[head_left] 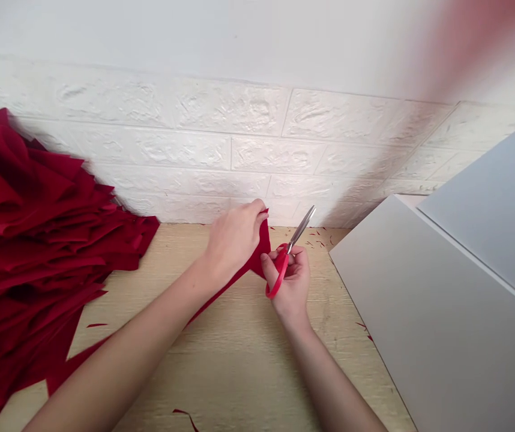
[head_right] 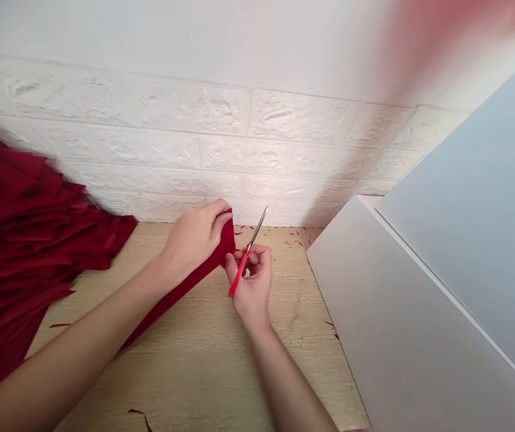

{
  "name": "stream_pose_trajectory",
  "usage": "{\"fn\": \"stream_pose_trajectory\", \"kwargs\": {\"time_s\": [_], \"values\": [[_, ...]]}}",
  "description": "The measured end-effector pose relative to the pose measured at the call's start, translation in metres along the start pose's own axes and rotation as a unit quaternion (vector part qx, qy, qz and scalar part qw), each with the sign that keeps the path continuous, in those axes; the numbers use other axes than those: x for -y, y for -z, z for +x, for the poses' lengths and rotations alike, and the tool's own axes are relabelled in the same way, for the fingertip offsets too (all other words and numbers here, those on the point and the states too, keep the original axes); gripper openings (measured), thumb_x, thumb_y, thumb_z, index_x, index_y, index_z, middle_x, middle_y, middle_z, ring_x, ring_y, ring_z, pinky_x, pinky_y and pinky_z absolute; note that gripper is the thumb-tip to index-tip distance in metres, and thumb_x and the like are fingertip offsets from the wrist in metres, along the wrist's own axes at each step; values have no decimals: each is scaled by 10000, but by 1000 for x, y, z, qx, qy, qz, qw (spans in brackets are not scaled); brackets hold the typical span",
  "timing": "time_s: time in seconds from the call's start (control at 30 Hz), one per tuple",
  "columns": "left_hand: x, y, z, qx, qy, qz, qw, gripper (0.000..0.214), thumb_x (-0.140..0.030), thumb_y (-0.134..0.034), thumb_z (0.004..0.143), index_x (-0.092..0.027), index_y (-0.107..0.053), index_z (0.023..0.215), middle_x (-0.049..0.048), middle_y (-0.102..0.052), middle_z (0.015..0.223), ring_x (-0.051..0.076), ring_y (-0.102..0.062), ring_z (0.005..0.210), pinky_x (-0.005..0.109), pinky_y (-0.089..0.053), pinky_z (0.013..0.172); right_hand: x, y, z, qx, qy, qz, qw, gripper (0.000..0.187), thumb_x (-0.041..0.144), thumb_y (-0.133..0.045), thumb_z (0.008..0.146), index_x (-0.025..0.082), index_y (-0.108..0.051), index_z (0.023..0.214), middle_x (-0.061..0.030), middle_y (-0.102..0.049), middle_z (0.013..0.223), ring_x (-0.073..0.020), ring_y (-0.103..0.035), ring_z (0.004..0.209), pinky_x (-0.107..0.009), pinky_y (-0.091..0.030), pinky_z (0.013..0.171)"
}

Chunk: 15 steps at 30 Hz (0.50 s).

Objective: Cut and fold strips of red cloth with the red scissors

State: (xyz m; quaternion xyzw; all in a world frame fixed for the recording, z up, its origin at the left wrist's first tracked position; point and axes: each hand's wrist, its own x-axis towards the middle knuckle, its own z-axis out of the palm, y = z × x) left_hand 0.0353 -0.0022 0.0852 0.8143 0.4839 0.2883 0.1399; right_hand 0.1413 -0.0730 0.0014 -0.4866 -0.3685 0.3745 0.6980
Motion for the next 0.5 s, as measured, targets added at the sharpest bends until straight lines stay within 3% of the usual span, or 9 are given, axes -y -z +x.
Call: {"fn": "stream_pose_trajectory", "kwargs": {"time_s": [0.1,0.27,0.5], "values": [[-3,-9,-1,0,-26,4,1000,275,-292,-363,1002,-191,-619,993,91,-700,952,229,-612,771,316,-360,665,0,-1,-3,0,14,11,1000,401,321,-803,706,267,-448,886,55,-614,770,-112,-587,692,-267,-529,671],[11,-16,-8,-44,-47,-104,993,239,-309,-389,1001,-206,-587,916,23,-662,838,166,-563,708,274,-380,689,4,-2,-6,18,1,13,1000,396,347,-790,721,257,-425,846,58,-587,744,-99,-547,641,-245,-475,621],[17,-13,-13,-78,-89,-119,986,209,-275,-405,996,-203,-596,949,21,-693,923,144,-592,767,250,-397,731,7,2,-5,119,-40,-21,992,348,407,-751,788,245,-445,821,103,-431,609,-73,-377,534,-216,-359,535]]}}
